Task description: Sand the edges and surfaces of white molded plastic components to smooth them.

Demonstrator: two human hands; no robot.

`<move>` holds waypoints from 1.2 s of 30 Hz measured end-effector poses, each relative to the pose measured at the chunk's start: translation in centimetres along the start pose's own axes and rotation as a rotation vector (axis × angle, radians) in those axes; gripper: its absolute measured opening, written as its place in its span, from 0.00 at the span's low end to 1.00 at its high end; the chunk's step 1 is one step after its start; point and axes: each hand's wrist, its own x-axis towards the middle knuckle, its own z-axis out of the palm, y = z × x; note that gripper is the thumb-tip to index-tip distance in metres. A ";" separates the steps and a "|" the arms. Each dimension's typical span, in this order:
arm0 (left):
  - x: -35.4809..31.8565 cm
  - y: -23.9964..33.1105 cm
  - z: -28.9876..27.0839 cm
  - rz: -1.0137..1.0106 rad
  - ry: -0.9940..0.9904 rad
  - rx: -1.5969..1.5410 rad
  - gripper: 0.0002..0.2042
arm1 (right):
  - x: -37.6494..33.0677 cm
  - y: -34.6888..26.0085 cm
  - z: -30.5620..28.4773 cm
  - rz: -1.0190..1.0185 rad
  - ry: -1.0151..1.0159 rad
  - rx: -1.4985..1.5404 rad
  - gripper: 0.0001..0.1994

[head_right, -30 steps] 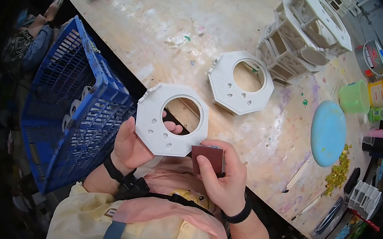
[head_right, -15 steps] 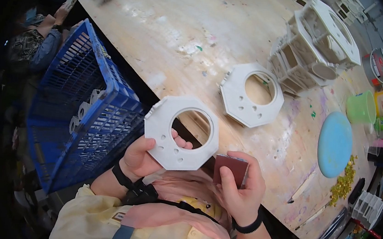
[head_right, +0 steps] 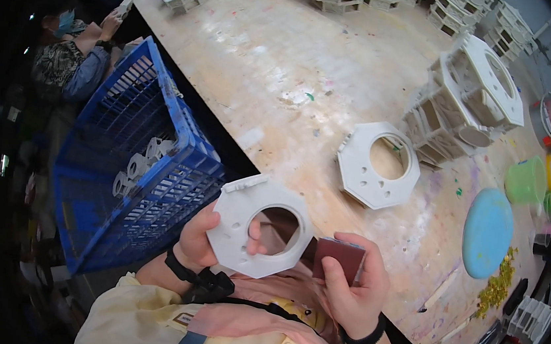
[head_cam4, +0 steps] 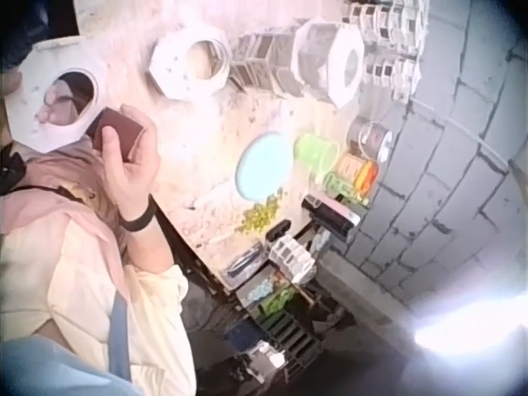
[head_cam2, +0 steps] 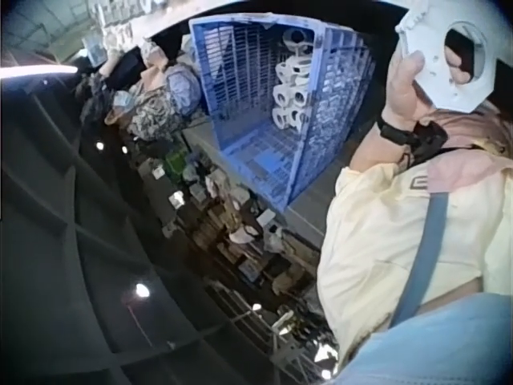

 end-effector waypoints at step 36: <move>0.2 -0.7 1.7 -0.308 -0.217 0.131 0.30 | 0.2 0.1 1.2 -0.262 0.025 -0.107 0.10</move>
